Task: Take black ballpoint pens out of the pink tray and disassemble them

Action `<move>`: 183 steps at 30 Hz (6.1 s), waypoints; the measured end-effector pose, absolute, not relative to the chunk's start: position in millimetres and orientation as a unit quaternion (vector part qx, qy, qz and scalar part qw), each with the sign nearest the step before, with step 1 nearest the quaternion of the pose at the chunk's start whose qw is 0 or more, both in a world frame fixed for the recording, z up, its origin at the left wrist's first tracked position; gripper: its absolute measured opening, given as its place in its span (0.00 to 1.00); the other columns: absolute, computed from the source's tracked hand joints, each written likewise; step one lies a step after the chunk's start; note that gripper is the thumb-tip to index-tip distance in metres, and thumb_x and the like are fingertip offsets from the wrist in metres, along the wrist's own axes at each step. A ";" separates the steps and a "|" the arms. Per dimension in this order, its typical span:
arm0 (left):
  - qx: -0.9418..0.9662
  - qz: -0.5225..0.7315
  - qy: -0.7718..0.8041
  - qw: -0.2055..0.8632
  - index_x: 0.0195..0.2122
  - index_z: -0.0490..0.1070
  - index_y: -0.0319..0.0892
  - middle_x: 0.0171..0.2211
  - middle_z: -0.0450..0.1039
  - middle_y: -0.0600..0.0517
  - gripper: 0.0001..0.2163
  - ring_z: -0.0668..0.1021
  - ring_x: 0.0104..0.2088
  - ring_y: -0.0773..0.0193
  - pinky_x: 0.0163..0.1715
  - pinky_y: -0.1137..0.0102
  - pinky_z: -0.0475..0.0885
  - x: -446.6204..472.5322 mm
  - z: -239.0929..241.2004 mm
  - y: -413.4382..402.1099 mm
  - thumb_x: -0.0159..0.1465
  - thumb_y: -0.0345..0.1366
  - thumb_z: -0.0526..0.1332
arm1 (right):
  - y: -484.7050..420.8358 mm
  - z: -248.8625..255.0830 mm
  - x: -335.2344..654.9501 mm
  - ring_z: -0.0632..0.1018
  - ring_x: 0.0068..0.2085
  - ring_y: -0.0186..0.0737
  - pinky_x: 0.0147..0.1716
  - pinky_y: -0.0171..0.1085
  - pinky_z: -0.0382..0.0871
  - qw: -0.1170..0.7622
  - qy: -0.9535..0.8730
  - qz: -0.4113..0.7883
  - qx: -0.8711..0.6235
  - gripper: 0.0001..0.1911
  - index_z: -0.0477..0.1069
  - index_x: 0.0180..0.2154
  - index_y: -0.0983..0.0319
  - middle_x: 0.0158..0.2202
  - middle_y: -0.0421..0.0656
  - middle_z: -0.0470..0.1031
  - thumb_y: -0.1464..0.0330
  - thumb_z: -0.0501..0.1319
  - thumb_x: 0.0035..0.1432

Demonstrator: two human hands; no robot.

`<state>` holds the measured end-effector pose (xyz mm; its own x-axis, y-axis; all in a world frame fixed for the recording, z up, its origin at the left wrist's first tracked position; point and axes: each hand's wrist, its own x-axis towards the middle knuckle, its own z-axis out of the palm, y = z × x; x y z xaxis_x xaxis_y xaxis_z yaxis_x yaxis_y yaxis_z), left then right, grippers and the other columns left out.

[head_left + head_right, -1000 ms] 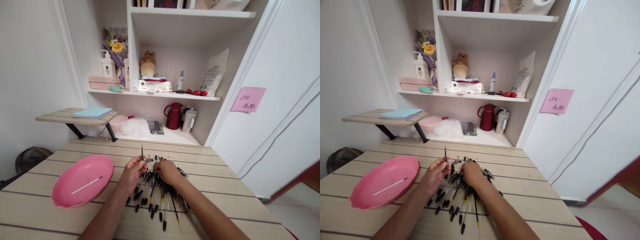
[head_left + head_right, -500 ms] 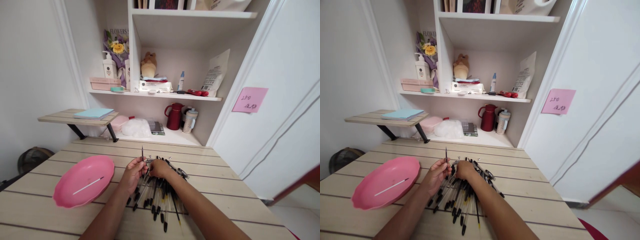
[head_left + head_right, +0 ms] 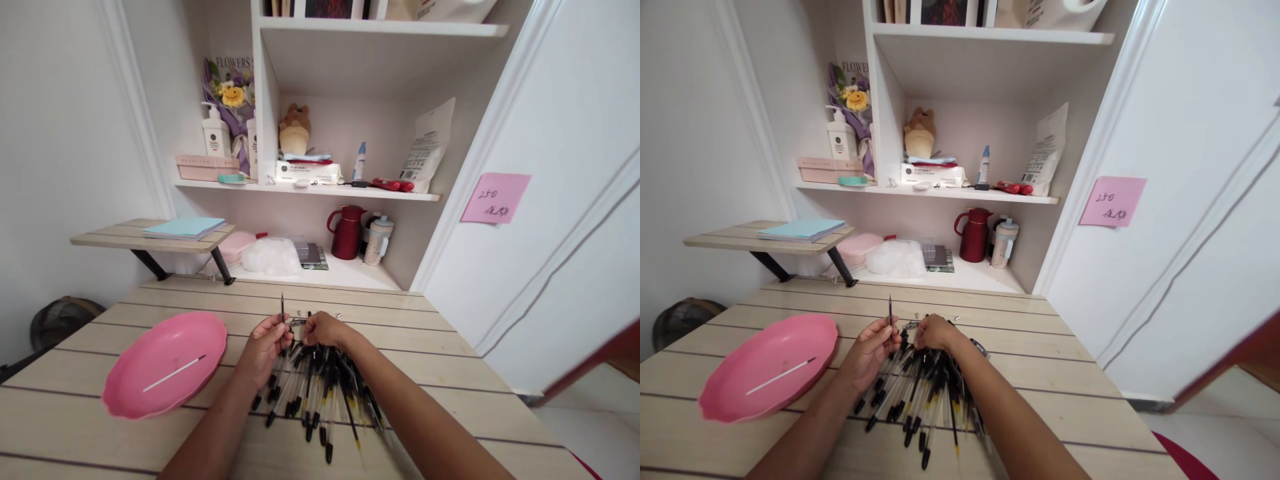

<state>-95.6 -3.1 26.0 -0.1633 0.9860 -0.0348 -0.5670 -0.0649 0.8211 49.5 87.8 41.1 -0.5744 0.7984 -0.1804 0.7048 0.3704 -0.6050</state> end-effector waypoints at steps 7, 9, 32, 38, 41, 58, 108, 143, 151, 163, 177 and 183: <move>0.295 0.682 0.364 0.563 0.38 0.71 0.38 0.25 0.71 0.53 0.15 0.74 0.26 0.70 0.28 0.75 0.68 -99.5 32.9 -4.1 0.47 0.31 0.66 | 92.8 55.2 66.2 0.73 0.28 0.33 0.26 0.29 0.61 0.093 -0.834 0.259 -0.477 0.08 0.76 0.28 0.63 0.28 0.42 0.76 0.72 0.58 0.44; 0.300 0.679 0.363 0.564 0.38 0.71 0.37 0.26 0.71 0.53 0.15 0.74 0.27 0.70 0.28 0.75 0.68 -98.2 32.7 -4.3 0.48 0.31 0.66 | 92.0 57.2 67.9 0.73 0.30 0.34 0.28 0.30 0.61 0.096 -0.837 0.232 -0.486 0.09 0.75 0.29 0.62 0.29 0.43 0.77 0.72 0.58 0.44; 0.295 0.682 0.364 0.562 0.37 0.71 0.38 0.26 0.71 0.53 0.14 0.74 0.26 0.69 0.28 0.74 0.68 -101.1 27.1 -1.9 0.48 0.30 0.66 | 75.4 34.0 2.5 0.76 0.39 0.47 0.34 0.38 0.68 0.026 -0.829 0.159 -0.535 0.13 0.75 0.34 0.59 0.37 0.48 0.77 0.66 0.60 0.41; 0.306 0.676 0.363 0.563 0.38 0.71 0.37 0.26 0.71 0.52 0.14 0.74 0.26 0.69 0.28 0.74 0.68 -101.1 25.5 -1.6 0.48 0.31 0.66 | 71.9 36.0 -0.5 0.77 0.38 0.47 0.32 0.36 0.67 0.026 -0.831 0.171 -0.528 0.14 0.76 0.33 0.59 0.36 0.48 0.77 0.64 0.62 0.39; 0.306 0.675 0.363 0.565 0.38 0.71 0.37 0.26 0.71 0.52 0.15 0.74 0.26 0.69 0.28 0.74 0.68 -101.5 25.2 -1.6 0.48 0.31 0.66 | 78.3 39.5 6.2 0.77 0.35 0.42 0.29 0.32 0.65 0.028 -0.833 0.182 -0.523 0.11 0.76 0.32 0.60 0.33 0.47 0.77 0.67 0.60 0.43; 0.346 0.626 0.374 0.591 0.37 0.72 0.38 0.26 0.70 0.52 0.13 0.72 0.26 0.70 0.28 0.75 0.66 -84.4 23.9 -6.8 0.50 0.33 0.65 | 52.3 47.5 76.9 0.74 0.33 0.42 0.27 0.34 0.60 0.014 -0.873 0.104 -0.477 0.13 0.74 0.29 0.60 0.31 0.46 0.75 0.62 0.63 0.36; 0.373 0.587 0.383 0.608 0.35 0.71 0.38 0.20 0.64 0.56 0.13 0.61 0.16 0.76 0.14 0.78 0.53 -42.7 32.4 -24.9 0.51 0.40 0.63 | 29.1 63.5 85.0 0.67 0.20 0.31 0.21 0.30 0.60 0.478 -0.661 0.462 -0.346 0.14 0.69 0.23 0.64 0.18 0.39 0.70 0.59 0.58 0.50; 0.235 0.618 0.249 0.708 0.39 0.64 0.44 0.31 0.67 0.54 0.11 0.73 0.30 0.70 0.37 0.68 0.69 -43.6 30.4 -12.8 0.55 0.27 0.60 | 67.8 41.6 196.2 0.72 0.23 0.34 0.22 0.31 0.55 0.065 -0.778 0.153 -0.606 0.09 0.70 0.22 0.63 0.24 0.44 0.74 0.71 0.54 0.49; 0.225 0.631 0.238 0.703 0.37 0.62 0.44 0.32 0.67 0.55 0.11 0.74 0.33 0.69 0.43 0.63 0.68 -43.9 32.5 -18.9 0.55 0.26 0.60 | 74.7 15.9 192.4 0.72 0.22 0.33 0.21 0.30 0.58 0.134 -0.745 0.253 -0.602 0.09 0.70 0.23 0.64 0.21 0.43 0.74 0.71 0.53 0.49; 0.281 0.608 0.277 0.689 0.38 0.64 0.42 0.29 0.66 0.54 0.09 0.71 0.26 0.72 0.25 0.75 0.68 -42.1 35.4 -22.0 0.56 0.30 0.60 | 83.2 -5.7 196.2 0.73 0.27 0.37 0.26 0.32 0.59 0.247 -0.740 0.187 -0.597 0.08 0.70 0.24 0.62 0.24 0.42 0.74 0.68 0.54 0.48; 0.323 0.625 0.298 0.645 0.42 0.67 0.41 0.29 0.68 0.53 0.15 0.71 0.25 0.72 0.23 0.77 0.67 -69.9 45.5 -15.5 0.53 0.28 0.61 | 73.6 -0.7 187.2 0.73 0.31 0.38 0.30 0.33 0.60 0.264 -0.759 0.171 -0.570 0.09 0.71 0.26 0.60 0.27 0.42 0.75 0.69 0.52 0.50; 0.326 0.647 0.289 0.625 0.41 0.67 0.42 0.29 0.68 0.54 0.14 0.71 0.26 0.72 0.25 0.76 0.67 -89.3 43.2 -9.9 0.52 0.27 0.61 | 57.7 13.2 161.6 0.72 0.32 0.37 0.33 0.33 0.61 0.266 -0.804 0.195 -0.495 0.08 0.71 0.28 0.60 0.30 0.41 0.74 0.69 0.53 0.50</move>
